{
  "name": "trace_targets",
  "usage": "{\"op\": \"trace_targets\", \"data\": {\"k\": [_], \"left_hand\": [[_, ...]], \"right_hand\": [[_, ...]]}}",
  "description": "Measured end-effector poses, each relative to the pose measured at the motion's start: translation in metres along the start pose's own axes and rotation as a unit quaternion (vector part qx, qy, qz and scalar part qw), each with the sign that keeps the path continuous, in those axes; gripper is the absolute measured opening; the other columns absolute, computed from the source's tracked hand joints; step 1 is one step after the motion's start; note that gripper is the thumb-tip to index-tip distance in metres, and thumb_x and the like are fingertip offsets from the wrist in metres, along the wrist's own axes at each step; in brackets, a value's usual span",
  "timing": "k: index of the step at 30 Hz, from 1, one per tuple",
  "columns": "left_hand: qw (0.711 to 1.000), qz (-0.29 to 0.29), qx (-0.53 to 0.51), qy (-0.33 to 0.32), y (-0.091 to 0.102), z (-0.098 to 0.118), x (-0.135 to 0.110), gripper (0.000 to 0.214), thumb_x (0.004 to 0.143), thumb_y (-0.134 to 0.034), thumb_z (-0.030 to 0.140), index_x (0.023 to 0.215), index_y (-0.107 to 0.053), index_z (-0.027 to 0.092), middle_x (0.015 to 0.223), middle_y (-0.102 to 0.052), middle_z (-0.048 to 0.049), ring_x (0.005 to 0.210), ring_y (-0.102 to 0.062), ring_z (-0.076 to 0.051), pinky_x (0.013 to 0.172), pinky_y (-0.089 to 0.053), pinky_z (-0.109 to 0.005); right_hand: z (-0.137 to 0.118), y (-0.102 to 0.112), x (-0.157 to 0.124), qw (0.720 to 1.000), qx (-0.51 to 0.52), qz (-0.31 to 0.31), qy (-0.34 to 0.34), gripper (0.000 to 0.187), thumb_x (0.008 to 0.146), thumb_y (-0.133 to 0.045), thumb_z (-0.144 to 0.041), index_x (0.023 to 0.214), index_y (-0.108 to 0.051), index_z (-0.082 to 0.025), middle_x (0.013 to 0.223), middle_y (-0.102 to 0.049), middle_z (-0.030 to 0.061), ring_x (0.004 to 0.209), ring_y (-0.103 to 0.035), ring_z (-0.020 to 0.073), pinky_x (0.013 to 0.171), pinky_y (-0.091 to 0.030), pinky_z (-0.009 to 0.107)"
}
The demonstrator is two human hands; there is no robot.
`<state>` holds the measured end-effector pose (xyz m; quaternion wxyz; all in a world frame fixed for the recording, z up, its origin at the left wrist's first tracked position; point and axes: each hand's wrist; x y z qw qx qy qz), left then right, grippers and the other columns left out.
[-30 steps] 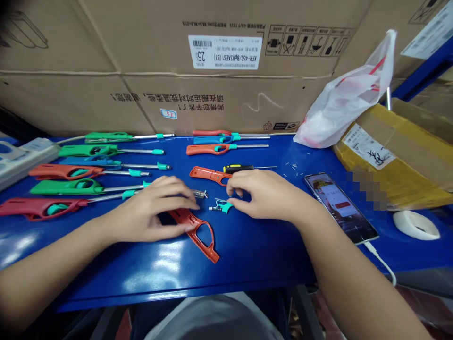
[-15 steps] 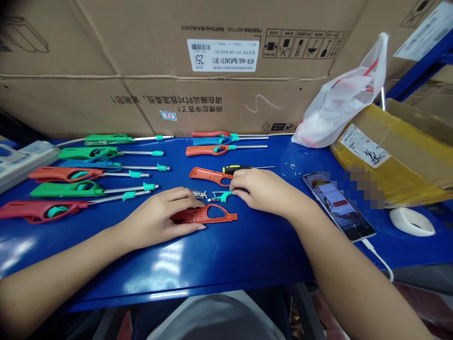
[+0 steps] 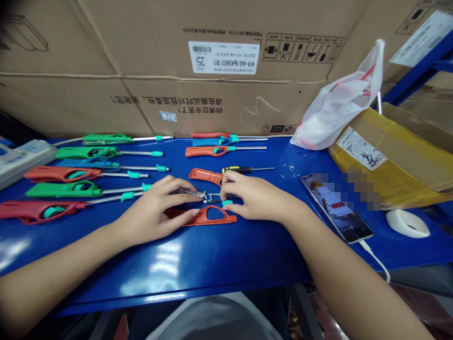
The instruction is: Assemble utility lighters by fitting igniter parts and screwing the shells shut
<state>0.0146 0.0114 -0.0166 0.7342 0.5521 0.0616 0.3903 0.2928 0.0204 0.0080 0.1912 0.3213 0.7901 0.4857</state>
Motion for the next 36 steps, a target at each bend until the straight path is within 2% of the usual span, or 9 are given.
{"op": "trace_targets", "data": {"k": [7,9,13,17,21,25,27,32,36], "left_hand": [[1.0,-0.014,0.003,0.01,0.0,-0.001,-0.001,0.028,0.098,-0.061,0.035,0.119,-0.075,0.023,0.119,-0.066,-0.0101,0.11,-0.06,-0.026,0.097,-0.049,-0.045],[1.0,-0.021,0.009,0.014,0.0,-0.002,-0.002,0.031,0.099,-0.061,0.036,0.122,-0.074,0.022,0.122,-0.065,-0.0107,0.113,-0.059,-0.027,0.099,-0.048,-0.046],[0.999,-0.028,0.015,0.023,-0.001,-0.002,-0.003,0.036,0.099,-0.06,0.039,0.129,-0.07,0.021,0.128,-0.064,-0.0116,0.118,-0.057,-0.028,0.102,-0.047,-0.048],[1.0,-0.012,0.008,0.012,0.001,0.002,-0.003,0.033,0.097,-0.063,0.042,0.12,-0.073,0.02,0.125,-0.065,-0.0107,0.114,-0.058,-0.026,0.1,-0.047,-0.045],[1.0,-0.023,0.01,0.002,0.005,0.007,-0.003,0.026,0.092,-0.07,0.042,0.106,-0.075,0.021,0.109,-0.071,-0.0062,0.097,-0.062,-0.023,0.087,-0.047,-0.039],[0.998,-0.059,0.004,-0.006,0.005,0.008,-0.004,0.02,0.091,-0.071,0.038,0.101,-0.073,0.021,0.103,-0.075,-0.0027,0.093,-0.063,-0.021,0.082,-0.046,-0.035],[0.998,-0.055,0.0,-0.005,0.003,0.007,-0.004,0.021,0.092,-0.071,0.037,0.103,-0.073,0.02,0.104,-0.074,-0.0039,0.093,-0.064,-0.021,0.082,-0.047,-0.034],[0.999,-0.051,-0.002,0.012,0.002,0.004,-0.005,0.022,0.094,-0.07,0.038,0.104,-0.073,0.019,0.1,-0.072,-0.0046,0.09,-0.062,-0.021,0.078,-0.047,-0.032],[0.999,-0.041,-0.007,0.024,0.001,0.003,-0.005,0.021,0.094,-0.071,0.037,0.107,-0.075,0.021,0.096,-0.072,-0.0038,0.087,-0.062,-0.02,0.076,-0.048,-0.032]], "right_hand": [[0.005,0.011,-0.002,0.997,0.007,0.071,-0.041,0.009,0.093,-0.066,-0.026,0.098,-0.062,-0.02,0.108,-0.063,0.0052,0.086,-0.06,0.017,0.075,-0.047,0.029],[0.008,0.012,-0.003,0.995,-0.036,0.069,-0.06,0.007,0.095,-0.062,-0.024,0.1,-0.063,-0.02,0.112,-0.064,0.0057,0.089,-0.062,0.0186,0.078,-0.047,0.031],[0.012,0.014,-0.005,0.995,-0.07,0.043,-0.058,0.019,0.098,-0.053,-0.021,0.11,-0.069,-0.022,0.121,-0.065,0.0057,0.101,-0.065,0.0216,0.087,-0.048,0.035],[0.005,0.02,-0.01,0.993,-0.066,0.08,-0.053,0.02,0.097,-0.055,-0.024,0.106,-0.072,-0.021,0.114,-0.066,0.0056,0.098,-0.066,0.0205,0.084,-0.048,0.032],[-0.011,0.023,-0.013,0.981,-0.143,0.019,-0.131,0.015,0.095,-0.059,-0.028,0.089,-0.071,-0.021,0.1,-0.068,0.0034,0.083,-0.066,0.0199,0.067,-0.043,0.031],[-0.022,0.015,-0.013,0.962,-0.209,-0.04,-0.169,0.019,0.099,-0.053,-0.027,0.09,-0.068,-0.02,0.102,-0.066,0.0058,0.082,-0.067,0.0215,0.063,-0.041,0.031],[-0.022,0.012,-0.013,0.967,-0.197,-0.038,-0.156,0.016,0.1,-0.051,-0.025,0.096,-0.065,-0.019,0.106,-0.065,0.0064,0.083,-0.067,0.0209,0.066,-0.043,0.032],[-0.016,0.01,-0.015,0.992,-0.078,0.025,-0.098,0.013,0.102,-0.049,-0.028,0.105,-0.059,-0.021,0.109,-0.063,0.0044,0.089,-0.062,0.0182,0.079,-0.046,0.032],[-0.014,0.013,-0.015,0.997,-0.002,-0.005,-0.078,0.009,0.1,-0.056,-0.029,0.099,-0.061,-0.022,0.094,-0.065,0.0009,0.079,-0.058,0.0146,0.07,-0.044,0.027]]}}
Point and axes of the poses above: each hand's wrist, its own x-axis towards the middle knuckle, its own y-axis out of the back of the hand, z = x × y
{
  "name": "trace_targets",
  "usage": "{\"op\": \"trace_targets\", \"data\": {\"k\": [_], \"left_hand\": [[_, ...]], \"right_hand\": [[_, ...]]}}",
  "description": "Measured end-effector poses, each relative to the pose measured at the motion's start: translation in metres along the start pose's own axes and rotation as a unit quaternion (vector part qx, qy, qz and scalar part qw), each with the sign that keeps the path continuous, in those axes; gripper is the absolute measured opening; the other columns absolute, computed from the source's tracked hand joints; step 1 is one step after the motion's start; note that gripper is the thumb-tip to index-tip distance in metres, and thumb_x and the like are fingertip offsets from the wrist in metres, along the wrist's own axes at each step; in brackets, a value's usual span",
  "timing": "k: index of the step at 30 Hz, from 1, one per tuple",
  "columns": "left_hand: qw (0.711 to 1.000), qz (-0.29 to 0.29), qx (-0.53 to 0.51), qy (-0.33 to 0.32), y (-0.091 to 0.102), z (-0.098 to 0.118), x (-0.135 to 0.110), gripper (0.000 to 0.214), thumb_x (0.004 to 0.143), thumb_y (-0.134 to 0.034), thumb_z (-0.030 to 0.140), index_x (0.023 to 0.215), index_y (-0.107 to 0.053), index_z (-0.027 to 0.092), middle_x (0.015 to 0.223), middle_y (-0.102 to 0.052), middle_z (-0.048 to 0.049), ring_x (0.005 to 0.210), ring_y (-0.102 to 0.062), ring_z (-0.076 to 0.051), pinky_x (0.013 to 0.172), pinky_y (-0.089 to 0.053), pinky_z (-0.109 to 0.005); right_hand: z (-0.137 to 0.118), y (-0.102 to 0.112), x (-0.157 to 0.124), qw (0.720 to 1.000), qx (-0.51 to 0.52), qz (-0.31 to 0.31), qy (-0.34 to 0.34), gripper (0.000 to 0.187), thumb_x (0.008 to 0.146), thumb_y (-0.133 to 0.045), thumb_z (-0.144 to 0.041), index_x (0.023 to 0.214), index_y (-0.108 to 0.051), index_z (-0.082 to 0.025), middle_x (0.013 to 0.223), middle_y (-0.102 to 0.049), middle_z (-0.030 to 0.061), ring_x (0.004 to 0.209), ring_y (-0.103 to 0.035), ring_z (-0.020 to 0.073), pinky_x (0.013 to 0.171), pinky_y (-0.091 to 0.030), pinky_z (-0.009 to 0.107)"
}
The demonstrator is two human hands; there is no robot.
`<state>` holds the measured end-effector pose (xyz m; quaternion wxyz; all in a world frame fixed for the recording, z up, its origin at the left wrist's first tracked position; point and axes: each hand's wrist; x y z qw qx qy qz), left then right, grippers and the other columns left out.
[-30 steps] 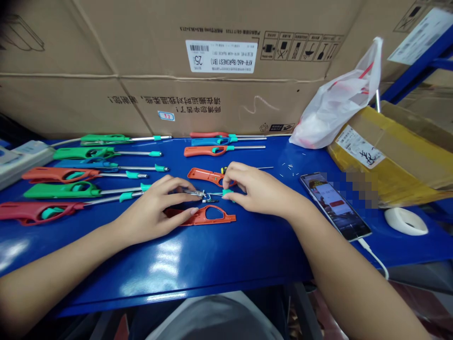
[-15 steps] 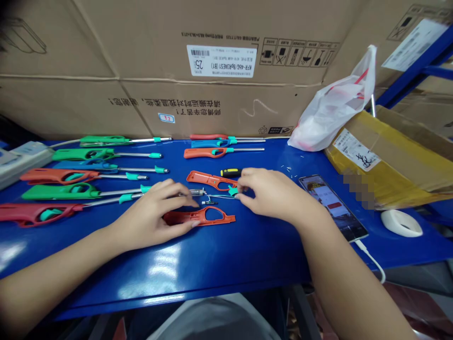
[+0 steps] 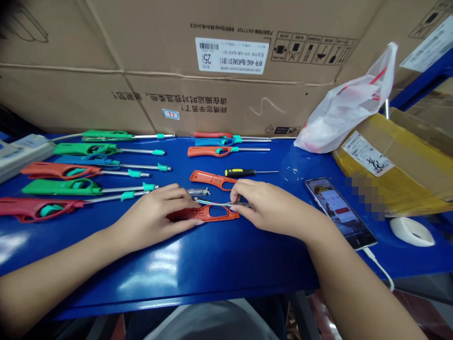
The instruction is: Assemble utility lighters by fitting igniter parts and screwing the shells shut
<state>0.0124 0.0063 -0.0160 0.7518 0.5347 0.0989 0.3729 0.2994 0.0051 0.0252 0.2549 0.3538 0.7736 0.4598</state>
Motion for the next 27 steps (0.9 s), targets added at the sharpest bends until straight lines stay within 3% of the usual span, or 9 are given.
{"op": "trace_targets", "data": {"k": [5,9,11,20,24,27], "left_hand": [[1.0,0.025,0.0,0.009,-0.001,-0.001,0.0,0.021,0.093,-0.072,0.038,0.104,-0.076,0.02,0.095,-0.074,-0.0034,0.086,-0.063,-0.02,0.077,-0.049,-0.033],[0.999,0.027,0.004,0.02,-0.001,-0.001,-0.001,0.022,0.093,-0.072,0.04,0.101,-0.076,0.021,0.095,-0.074,-0.0029,0.086,-0.065,-0.019,0.075,-0.05,-0.031],[0.999,0.028,0.005,0.024,-0.001,-0.001,-0.001,0.023,0.093,-0.071,0.041,0.102,-0.077,0.021,0.095,-0.073,-0.003,0.086,-0.066,-0.019,0.075,-0.051,-0.031],[0.999,0.039,-0.018,0.02,-0.005,-0.003,-0.002,0.022,0.094,-0.071,0.04,0.103,-0.078,0.022,0.096,-0.073,-0.003,0.088,-0.066,-0.019,0.078,-0.052,-0.03],[0.999,0.037,-0.017,0.022,-0.004,-0.002,-0.002,0.023,0.094,-0.071,0.04,0.104,-0.079,0.021,0.096,-0.073,-0.0038,0.088,-0.066,-0.019,0.078,-0.052,-0.031],[0.999,0.033,-0.016,0.024,-0.004,-0.002,-0.001,0.023,0.094,-0.071,0.04,0.104,-0.079,0.021,0.096,-0.073,-0.004,0.088,-0.066,-0.019,0.078,-0.052,-0.032]], "right_hand": [[0.009,0.003,0.004,0.998,0.042,-0.048,-0.003,0.012,0.09,-0.072,-0.03,0.088,-0.066,-0.02,0.078,-0.065,-0.0021,0.062,-0.051,0.0104,0.057,-0.038,0.024],[0.014,0.004,0.004,0.997,0.047,-0.064,-0.02,0.004,0.089,-0.07,-0.023,0.091,-0.072,-0.02,0.09,-0.071,-0.0001,0.064,-0.057,0.0097,0.059,-0.042,0.023],[0.015,0.004,0.003,0.997,0.046,-0.066,-0.016,0.008,0.089,-0.067,-0.017,0.092,-0.074,-0.021,0.094,-0.073,0.0001,0.071,-0.062,0.0112,0.062,-0.045,0.023],[0.015,0.0,0.004,0.996,0.01,0.004,0.09,0.019,0.095,-0.063,-0.015,0.102,-0.08,-0.021,0.1,-0.079,0.0035,0.091,-0.071,0.0178,0.083,-0.051,0.029],[0.016,0.002,0.002,0.993,0.012,0.043,0.112,0.02,0.096,-0.063,-0.017,0.103,-0.081,-0.021,0.1,-0.079,0.0044,0.089,-0.072,0.0178,0.082,-0.052,0.029],[0.016,0.004,0.002,0.994,0.011,0.03,0.104,0.02,0.095,-0.063,-0.018,0.103,-0.081,-0.022,0.098,-0.079,0.0047,0.086,-0.072,0.0181,0.08,-0.052,0.029]]}}
Point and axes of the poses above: each hand's wrist, its own x-axis towards the middle knuckle, its own y-axis out of the back of the hand, z = x × y
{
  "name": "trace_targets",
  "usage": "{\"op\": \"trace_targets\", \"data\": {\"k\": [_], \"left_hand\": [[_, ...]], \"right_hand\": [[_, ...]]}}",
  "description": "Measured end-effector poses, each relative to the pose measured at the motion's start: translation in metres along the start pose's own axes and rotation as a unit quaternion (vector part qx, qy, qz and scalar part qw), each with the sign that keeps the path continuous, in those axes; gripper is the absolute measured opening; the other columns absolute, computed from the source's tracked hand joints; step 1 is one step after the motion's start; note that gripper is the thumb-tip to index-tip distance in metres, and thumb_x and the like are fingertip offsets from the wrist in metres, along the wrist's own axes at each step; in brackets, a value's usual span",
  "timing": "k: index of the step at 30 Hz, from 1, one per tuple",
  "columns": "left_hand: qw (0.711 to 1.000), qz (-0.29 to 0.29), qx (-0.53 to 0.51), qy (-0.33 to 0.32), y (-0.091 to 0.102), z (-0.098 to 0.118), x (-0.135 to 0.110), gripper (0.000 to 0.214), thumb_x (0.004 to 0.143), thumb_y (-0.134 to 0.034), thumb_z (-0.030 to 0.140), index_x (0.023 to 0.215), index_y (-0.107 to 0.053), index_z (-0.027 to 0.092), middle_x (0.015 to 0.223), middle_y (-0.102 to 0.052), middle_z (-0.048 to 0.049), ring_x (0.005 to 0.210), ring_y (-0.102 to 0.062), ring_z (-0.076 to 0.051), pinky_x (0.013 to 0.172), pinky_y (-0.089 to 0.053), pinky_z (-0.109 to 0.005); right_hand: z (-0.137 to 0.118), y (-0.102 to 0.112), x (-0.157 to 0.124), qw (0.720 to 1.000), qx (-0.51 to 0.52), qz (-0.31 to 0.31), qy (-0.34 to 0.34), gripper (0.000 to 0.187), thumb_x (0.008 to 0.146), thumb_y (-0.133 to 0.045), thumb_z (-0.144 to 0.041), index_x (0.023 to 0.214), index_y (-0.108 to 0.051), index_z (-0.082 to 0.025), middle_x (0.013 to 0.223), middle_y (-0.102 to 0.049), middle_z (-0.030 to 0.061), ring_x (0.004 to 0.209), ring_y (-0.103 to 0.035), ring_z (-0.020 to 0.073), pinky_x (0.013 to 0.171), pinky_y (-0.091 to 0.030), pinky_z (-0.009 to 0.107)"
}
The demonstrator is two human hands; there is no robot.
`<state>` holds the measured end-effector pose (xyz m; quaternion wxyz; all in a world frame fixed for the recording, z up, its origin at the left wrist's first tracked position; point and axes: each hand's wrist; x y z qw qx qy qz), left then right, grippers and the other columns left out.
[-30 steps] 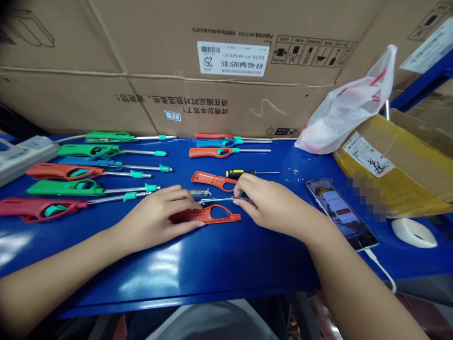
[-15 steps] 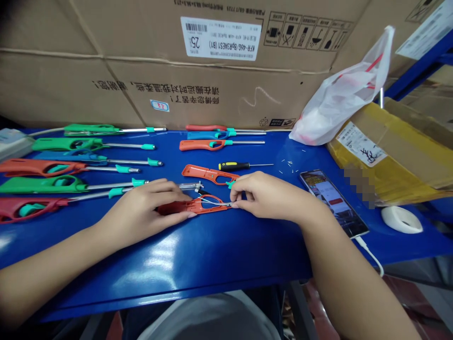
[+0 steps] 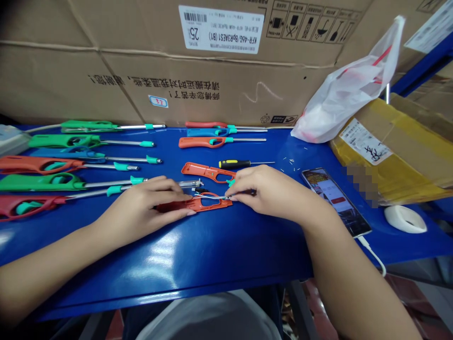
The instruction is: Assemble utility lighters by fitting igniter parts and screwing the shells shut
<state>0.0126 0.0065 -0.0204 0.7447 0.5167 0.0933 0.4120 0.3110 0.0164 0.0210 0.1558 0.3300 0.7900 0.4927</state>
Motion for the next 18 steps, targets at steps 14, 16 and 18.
{"op": "trace_targets", "data": {"k": [14,16,18], "left_hand": [[1.0,0.007,-0.006,0.007,-0.0001,0.0022,0.0017,0.023,0.093,-0.072,0.039,0.105,-0.08,0.021,0.095,-0.073,-0.0039,0.087,-0.067,-0.019,0.075,-0.053,-0.029],[1.0,0.01,-0.003,0.006,-0.0004,0.0019,0.0014,0.023,0.093,-0.072,0.039,0.105,-0.08,0.022,0.095,-0.073,-0.0037,0.087,-0.067,-0.018,0.075,-0.053,-0.029],[1.0,0.01,0.0,0.004,-0.0005,0.0014,0.0008,0.023,0.093,-0.072,0.039,0.106,-0.08,0.022,0.096,-0.073,-0.0037,0.088,-0.067,-0.018,0.076,-0.053,-0.03]], "right_hand": [[-0.0044,-0.0068,0.0029,0.997,-0.003,-0.068,-0.018,0.025,0.097,-0.057,-0.014,0.102,-0.081,-0.02,0.093,-0.075,0.0052,0.087,-0.069,0.0185,0.081,-0.051,0.03],[-0.0048,-0.0051,0.0011,0.997,-0.004,-0.072,-0.02,0.024,0.096,-0.057,-0.013,0.098,-0.08,-0.021,0.093,-0.074,0.0046,0.085,-0.068,0.0175,0.08,-0.05,0.03],[-0.0055,-0.0033,-0.0005,0.997,-0.007,-0.072,-0.023,0.023,0.095,-0.058,-0.013,0.095,-0.08,-0.021,0.093,-0.073,0.0043,0.083,-0.067,0.0168,0.079,-0.05,0.029]]}}
Point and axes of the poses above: each hand's wrist, its own x-axis towards the middle knuckle, its own y-axis out of the back of the hand, z = x × y
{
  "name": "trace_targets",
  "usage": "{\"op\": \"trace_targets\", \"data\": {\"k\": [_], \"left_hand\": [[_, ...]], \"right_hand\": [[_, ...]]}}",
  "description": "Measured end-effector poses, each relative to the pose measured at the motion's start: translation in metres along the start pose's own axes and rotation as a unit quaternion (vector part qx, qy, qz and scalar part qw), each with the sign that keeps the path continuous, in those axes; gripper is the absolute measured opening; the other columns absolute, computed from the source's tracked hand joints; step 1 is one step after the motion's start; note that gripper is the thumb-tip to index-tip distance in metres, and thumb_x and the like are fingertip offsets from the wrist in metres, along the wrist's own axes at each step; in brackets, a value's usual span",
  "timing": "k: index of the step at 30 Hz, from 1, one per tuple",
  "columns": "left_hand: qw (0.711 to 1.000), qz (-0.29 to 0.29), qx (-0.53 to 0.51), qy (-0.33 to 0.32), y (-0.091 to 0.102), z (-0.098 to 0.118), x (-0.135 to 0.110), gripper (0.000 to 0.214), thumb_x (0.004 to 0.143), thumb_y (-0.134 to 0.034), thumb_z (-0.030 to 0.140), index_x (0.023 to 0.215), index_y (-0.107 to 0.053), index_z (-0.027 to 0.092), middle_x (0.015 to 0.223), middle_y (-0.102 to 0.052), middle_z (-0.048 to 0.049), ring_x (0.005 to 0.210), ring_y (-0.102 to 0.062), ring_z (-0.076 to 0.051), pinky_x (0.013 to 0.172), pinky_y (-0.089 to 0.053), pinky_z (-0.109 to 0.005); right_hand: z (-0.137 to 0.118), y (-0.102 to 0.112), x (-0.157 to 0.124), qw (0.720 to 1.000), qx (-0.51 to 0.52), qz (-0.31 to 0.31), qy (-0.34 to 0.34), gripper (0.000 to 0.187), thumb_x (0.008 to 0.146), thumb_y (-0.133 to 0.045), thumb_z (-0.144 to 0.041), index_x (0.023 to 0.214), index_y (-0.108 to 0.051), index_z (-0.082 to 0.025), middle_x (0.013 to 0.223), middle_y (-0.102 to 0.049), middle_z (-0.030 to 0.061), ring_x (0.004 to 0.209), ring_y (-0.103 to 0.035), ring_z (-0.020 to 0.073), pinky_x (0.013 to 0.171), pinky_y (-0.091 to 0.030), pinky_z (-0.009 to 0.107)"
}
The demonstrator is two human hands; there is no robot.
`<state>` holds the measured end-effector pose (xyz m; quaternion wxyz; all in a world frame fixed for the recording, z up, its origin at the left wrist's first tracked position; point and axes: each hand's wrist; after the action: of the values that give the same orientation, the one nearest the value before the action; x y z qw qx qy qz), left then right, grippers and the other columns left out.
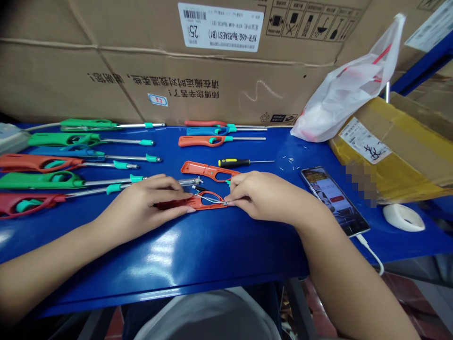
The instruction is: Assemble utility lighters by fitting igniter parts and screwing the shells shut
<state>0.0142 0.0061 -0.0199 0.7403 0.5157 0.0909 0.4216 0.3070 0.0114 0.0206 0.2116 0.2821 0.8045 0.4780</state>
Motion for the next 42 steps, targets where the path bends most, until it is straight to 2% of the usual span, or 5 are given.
{"op": "trace_targets", "data": {"k": [7,22,28,34,42], "left_hand": [[1.0,-0.005,0.002,-0.001,-0.001,0.0,0.0,0.023,0.093,-0.071,0.04,0.106,-0.08,0.022,0.097,-0.073,-0.0045,0.088,-0.066,-0.019,0.077,-0.053,-0.031],[1.0,-0.003,0.003,0.0,0.001,0.002,-0.001,0.023,0.094,-0.07,0.039,0.104,-0.08,0.021,0.096,-0.074,-0.0049,0.088,-0.067,-0.02,0.077,-0.054,-0.032],[1.0,-0.003,0.006,0.0,-0.001,0.001,-0.001,0.023,0.094,-0.07,0.04,0.104,-0.081,0.022,0.096,-0.073,-0.0052,0.087,-0.067,-0.019,0.077,-0.053,-0.032],[1.0,-0.002,0.006,-0.004,0.0,0.002,-0.001,0.023,0.093,-0.071,0.038,0.104,-0.08,0.02,0.096,-0.073,-0.0044,0.088,-0.066,-0.019,0.077,-0.053,-0.032],[1.0,-0.001,0.005,0.003,-0.001,0.001,-0.001,0.022,0.093,-0.071,0.039,0.104,-0.08,0.022,0.095,-0.073,-0.0034,0.089,-0.067,-0.019,0.076,-0.052,-0.031]], "right_hand": [[-0.003,0.001,0.003,0.999,0.049,0.009,-0.002,0.021,0.095,-0.06,-0.017,0.096,-0.08,-0.022,0.092,-0.078,0.0035,0.086,-0.07,0.0175,0.079,-0.05,0.029],[-0.007,-0.002,0.009,0.984,0.083,0.033,-0.154,0.014,0.089,-0.065,-0.025,0.08,-0.074,-0.019,0.077,-0.073,0.0009,0.068,-0.061,0.0135,0.062,-0.042,0.025],[-0.013,-0.002,0.011,0.964,0.166,0.015,-0.209,0.013,0.089,-0.066,-0.026,0.08,-0.07,-0.018,0.052,-0.061,-0.0041,0.047,-0.059,0.0112,0.051,-0.044,0.022],[-0.009,-0.003,0.007,0.975,0.159,0.014,-0.156,0.013,0.085,-0.075,-0.027,0.093,-0.073,-0.017,0.068,-0.072,-0.0004,0.058,-0.069,0.0132,0.057,-0.052,0.022],[-0.003,-0.005,0.005,0.999,0.015,0.04,0.011,0.02,0.095,-0.06,-0.015,0.092,-0.08,-0.019,0.086,-0.077,0.0041,0.081,-0.07,0.017,0.077,-0.051,0.029]]}}
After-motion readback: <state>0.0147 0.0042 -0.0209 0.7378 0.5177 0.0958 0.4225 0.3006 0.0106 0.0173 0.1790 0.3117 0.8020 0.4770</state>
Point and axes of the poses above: each hand's wrist, its own x-axis towards the middle knuckle, its own y-axis out of the back of the hand, z = x × y
